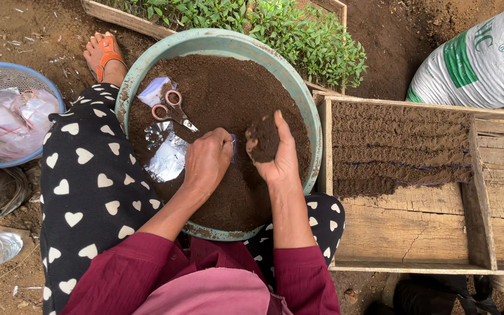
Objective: The person scoops soil from a large basin and wraps it around small items taken from a plastic packet. They then place the wrapped soil balls into a wooden tray filled with soil.
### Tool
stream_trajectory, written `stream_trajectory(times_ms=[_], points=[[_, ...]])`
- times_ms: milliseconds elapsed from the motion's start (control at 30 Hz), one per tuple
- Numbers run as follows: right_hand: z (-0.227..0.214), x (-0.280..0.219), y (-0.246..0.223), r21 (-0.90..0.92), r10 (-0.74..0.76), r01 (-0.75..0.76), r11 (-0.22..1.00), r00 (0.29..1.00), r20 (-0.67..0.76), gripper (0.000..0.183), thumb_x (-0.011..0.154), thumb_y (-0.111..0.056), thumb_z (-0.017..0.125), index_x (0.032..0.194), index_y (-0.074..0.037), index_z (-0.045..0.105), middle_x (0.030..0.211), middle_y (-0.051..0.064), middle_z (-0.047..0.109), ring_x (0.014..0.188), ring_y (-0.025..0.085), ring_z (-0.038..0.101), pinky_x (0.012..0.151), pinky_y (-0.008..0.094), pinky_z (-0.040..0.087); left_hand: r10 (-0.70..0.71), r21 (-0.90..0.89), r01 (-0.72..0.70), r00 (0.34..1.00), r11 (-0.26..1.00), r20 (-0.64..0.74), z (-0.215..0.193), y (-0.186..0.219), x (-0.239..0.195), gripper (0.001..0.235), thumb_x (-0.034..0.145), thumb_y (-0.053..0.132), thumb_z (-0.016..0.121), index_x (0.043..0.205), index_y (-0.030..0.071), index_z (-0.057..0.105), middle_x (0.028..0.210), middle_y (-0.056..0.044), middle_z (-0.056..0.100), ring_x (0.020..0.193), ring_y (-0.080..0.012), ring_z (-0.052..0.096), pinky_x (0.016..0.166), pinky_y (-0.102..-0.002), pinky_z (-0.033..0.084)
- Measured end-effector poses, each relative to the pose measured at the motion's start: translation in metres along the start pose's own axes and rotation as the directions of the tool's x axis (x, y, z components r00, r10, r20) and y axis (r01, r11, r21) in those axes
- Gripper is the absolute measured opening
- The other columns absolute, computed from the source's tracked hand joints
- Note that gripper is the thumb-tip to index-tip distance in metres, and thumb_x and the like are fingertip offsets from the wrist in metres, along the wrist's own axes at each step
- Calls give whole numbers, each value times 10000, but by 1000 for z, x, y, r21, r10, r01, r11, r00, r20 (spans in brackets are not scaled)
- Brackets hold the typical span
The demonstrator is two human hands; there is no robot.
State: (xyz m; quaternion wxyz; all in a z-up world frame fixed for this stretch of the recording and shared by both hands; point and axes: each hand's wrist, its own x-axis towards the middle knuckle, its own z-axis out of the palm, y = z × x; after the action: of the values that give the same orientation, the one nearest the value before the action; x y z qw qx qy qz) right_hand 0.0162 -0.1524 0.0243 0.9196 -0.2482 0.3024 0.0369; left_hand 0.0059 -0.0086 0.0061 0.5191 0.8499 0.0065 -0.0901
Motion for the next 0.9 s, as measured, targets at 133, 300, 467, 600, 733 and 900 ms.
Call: stream_trajectory(times_ms=[133, 300, 467, 600, 733, 900], points=[[35, 5, 4, -9, -89, 90, 996, 994, 65, 153, 814, -139, 709, 887, -32, 629, 847, 138, 631, 759, 237, 648, 563, 311, 581, 11, 60, -10, 1000, 998, -5, 9, -2, 6, 120, 868, 155, 568, 905, 146, 682, 791, -101, 667, 786, -325, 669, 747, -467, 528], [45, 25, 15, -104, -288, 292, 951, 956, 51, 188, 814, -132, 712, 952, -9, 677, 997, 185, 678, 905, 264, 668, 756, 356, 556, -35, 140, 34, 999, 990, 10, 15, -13, 10, 183, 830, 160, 553, 771, 15, 649, 714, -192, 626, 757, -436, 647, 689, -548, 517], [54, 17, 21, -198, -331, 337, 921, 942, 65, 126, 834, -144, 657, 843, -22, 627, 785, 111, 607, 757, 207, 592, 701, 321, 529, 1, 51, -1, 1000, 999, -4, 11, -18, 8, 150, 841, 115, 560, 841, -6, 650, 762, -217, 642, 813, -466, 635, 721, -563, 511], [51, 15, 27, -385, -361, 386, 838, 922, 138, 128, 847, -165, 609, 857, -37, 612, 810, 98, 575, 813, 202, 562, 801, 375, 506, -43, -39, 44, 999, 998, 14, 7, -18, 7, 192, 855, 126, 523, 942, -3, 635, 841, -234, 654, 887, -478, 613, 766, -603, 484], [47, -3, 25, -516, -262, 335, 788, 942, 210, 122, 885, -184, 546, 843, -78, 590, 825, 96, 550, 836, 213, 565, 849, 386, 500, -103, -63, 107, 993, 992, 66, -1, -10, 4, 355, 832, 104, 537, 1135, -74, 581, 945, -289, 647, 980, -493, 595, 860, -609, 463], [65, -45, 15, -955, -205, 289, 65, 941, 271, 181, 906, -80, 501, 1001, -55, 653, 796, 115, 608, 601, 131, 510, 606, 253, 501, -99, -44, 103, 991, 994, 93, -11, -1, -3, 317, 823, 135, 532, 1119, 28, 571, 877, -276, 645, 954, -495, 595, 823, -597, 449]])
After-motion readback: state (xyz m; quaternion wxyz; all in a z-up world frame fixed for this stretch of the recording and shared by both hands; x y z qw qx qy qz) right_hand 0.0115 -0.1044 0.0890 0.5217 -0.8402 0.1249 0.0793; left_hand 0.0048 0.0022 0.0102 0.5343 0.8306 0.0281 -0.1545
